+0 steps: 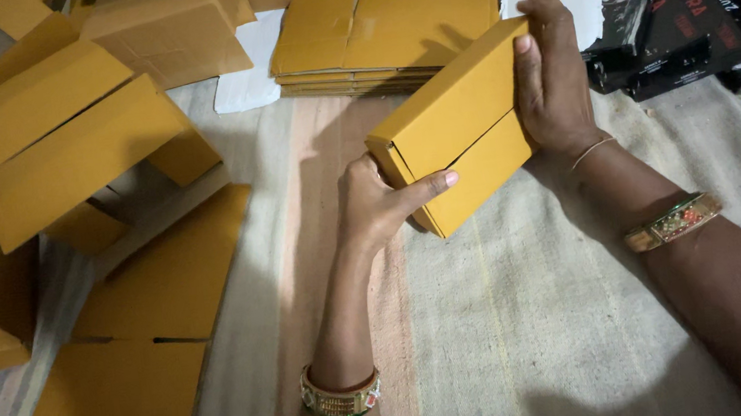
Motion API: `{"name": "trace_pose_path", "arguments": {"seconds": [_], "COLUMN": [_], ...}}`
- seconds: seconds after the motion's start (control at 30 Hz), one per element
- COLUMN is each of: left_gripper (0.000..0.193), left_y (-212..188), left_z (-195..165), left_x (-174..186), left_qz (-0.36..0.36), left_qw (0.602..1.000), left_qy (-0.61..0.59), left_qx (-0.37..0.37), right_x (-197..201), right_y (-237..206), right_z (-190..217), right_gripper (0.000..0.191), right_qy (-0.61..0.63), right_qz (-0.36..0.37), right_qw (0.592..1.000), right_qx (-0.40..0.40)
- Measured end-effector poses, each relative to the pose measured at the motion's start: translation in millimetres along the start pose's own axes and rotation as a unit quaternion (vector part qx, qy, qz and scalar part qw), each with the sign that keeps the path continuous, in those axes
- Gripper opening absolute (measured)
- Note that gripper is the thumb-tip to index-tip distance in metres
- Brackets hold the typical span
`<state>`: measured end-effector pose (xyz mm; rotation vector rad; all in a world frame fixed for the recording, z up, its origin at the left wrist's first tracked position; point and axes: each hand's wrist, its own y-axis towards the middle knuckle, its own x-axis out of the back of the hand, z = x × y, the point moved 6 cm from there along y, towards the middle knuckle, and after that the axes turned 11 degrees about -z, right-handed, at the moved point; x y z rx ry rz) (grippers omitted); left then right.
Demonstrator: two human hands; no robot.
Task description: The person folds flat yellow cardboard mailing boxes into open boxes by hand, pressing the creases and folding the side panels, and stacks the finished boxes with a pile of already folded ones. They work through the boxes one at a time on a cloth-covered surface.
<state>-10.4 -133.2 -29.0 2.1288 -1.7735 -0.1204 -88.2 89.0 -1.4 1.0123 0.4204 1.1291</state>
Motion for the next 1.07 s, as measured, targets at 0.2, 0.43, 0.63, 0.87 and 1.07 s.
{"name": "trace_pose_path", "arguments": {"seconds": [0.2,0.43,0.63,0.87,1.07], "left_gripper": [0.048,0.054,0.117,0.139,0.145], "left_y": [2,1,6,-3,19], "left_z": [5,15,1,-53,-64], "left_x": [0,0,11,-35,-103], "left_qz": [0.002,0.015,-0.131,-0.146,0.036], "left_qw": [0.999,0.998,0.983,0.783,0.688], "left_qy": [0.000,-0.049,0.105,0.540,0.689], "left_qx": [0.038,0.034,-0.071,-0.271,-0.225], "right_x": [-9,-14,-14,-16,-26], "right_y": [-6,-6,1,2,-4], "right_z": [-24,-28,-49,-65,-81], "right_gripper": [0.068,0.080,0.067,0.046,0.037], "right_qy": [0.254,0.346,0.180,0.127,0.275], "right_qz": [0.038,0.146,0.168,0.156,0.141], "right_qw": [0.922,0.883,0.948,0.954,0.931], "right_qx": [-0.290,-0.282,-0.200,-0.222,-0.193]}}
